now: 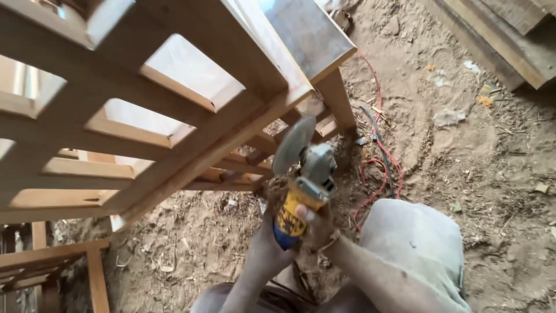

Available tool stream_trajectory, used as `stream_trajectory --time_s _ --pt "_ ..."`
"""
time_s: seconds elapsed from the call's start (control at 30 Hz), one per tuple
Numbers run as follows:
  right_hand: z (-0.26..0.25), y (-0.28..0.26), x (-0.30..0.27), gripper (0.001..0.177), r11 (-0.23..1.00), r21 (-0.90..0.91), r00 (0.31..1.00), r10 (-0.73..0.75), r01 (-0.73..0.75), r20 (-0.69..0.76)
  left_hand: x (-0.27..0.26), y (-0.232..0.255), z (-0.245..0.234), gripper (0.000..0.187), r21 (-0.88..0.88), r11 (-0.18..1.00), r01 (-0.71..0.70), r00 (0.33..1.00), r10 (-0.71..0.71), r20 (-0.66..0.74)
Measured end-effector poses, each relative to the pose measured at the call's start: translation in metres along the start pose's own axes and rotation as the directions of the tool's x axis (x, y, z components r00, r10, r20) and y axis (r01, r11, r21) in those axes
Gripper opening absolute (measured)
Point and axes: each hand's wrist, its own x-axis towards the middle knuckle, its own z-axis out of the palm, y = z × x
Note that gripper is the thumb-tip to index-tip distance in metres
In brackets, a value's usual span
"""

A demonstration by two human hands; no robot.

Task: The person uses an angle grinder to sand the edges of wooden furniture frames, turning and repositioning the pieces to reach different sides.

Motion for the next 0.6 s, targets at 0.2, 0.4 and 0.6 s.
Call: stream_trajectory --time_s 0.2,0.4,0.6 --pt "0.040 -0.012 0.007 0.059 0.974 0.226 0.986 0.022 0.016 -0.167 -0.007 0.044 -0.043 0.113 0.437 0.899 -0.017 0.999 -0.006 0.050" --pt "0.015 -0.021 0.023 0.055 0.973 0.230 0.945 0.057 0.019 -0.322 0.010 0.079 -0.041 0.111 0.465 0.885 0.027 0.996 -0.064 0.064" --pt "0.030 -0.037 0.020 0.055 0.958 0.288 0.904 0.133 -0.011 -0.407 0.015 0.119 -0.067 0.114 0.511 0.860 0.012 0.963 -0.147 0.226"
